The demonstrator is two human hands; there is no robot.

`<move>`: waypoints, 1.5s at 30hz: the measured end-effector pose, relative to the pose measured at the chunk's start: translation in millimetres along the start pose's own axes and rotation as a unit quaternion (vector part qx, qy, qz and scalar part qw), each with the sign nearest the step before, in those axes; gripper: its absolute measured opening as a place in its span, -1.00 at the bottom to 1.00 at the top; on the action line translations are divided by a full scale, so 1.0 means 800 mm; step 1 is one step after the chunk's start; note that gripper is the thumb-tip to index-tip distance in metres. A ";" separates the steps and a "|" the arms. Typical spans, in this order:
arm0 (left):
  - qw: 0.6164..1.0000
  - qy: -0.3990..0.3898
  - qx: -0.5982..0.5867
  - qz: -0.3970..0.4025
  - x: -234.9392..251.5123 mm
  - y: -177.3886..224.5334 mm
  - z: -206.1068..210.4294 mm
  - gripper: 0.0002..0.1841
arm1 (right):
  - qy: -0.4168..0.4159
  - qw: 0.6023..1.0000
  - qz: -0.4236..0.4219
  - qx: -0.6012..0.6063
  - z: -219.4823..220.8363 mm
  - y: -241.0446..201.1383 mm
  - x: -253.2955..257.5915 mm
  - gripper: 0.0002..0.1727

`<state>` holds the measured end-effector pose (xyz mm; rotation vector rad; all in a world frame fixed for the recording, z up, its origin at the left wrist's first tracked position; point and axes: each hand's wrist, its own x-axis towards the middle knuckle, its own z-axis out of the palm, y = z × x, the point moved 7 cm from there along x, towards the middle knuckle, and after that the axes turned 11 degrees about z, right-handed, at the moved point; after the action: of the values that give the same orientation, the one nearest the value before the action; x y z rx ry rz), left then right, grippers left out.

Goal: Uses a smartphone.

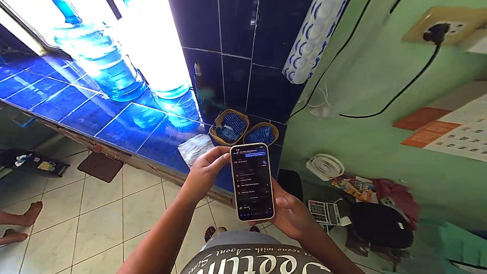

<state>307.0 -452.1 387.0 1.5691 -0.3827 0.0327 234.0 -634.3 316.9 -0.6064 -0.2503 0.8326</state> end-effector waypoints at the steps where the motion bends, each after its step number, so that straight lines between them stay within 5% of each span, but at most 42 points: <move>1: 1.000 -0.001 0.001 0.000 0.003 -0.001 0.006 -0.74 | 0.001 1.000 0.000 0.001 -0.004 -0.004 -0.004 -0.12; 14: 0.999 0.032 0.003 -0.019 0.014 -0.019 0.014 -0.79 | 0.027 0.999 0.028 -0.030 -0.028 -0.020 0.004 -0.10; 35: 0.997 0.060 -0.017 -0.033 -0.067 -0.003 -0.150 -0.78 | 0.020 0.998 0.058 0.001 0.064 0.088 0.110 -0.14; 45: 0.999 0.029 -0.026 -0.026 -0.076 -0.007 -0.186 -0.76 | 0.045 0.998 0.039 -0.004 0.083 0.116 0.132 -0.15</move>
<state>283.3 -293.4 372.2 1.5219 -0.2957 0.0284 217.2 -479.4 312.4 -0.6627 -0.1481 0.8762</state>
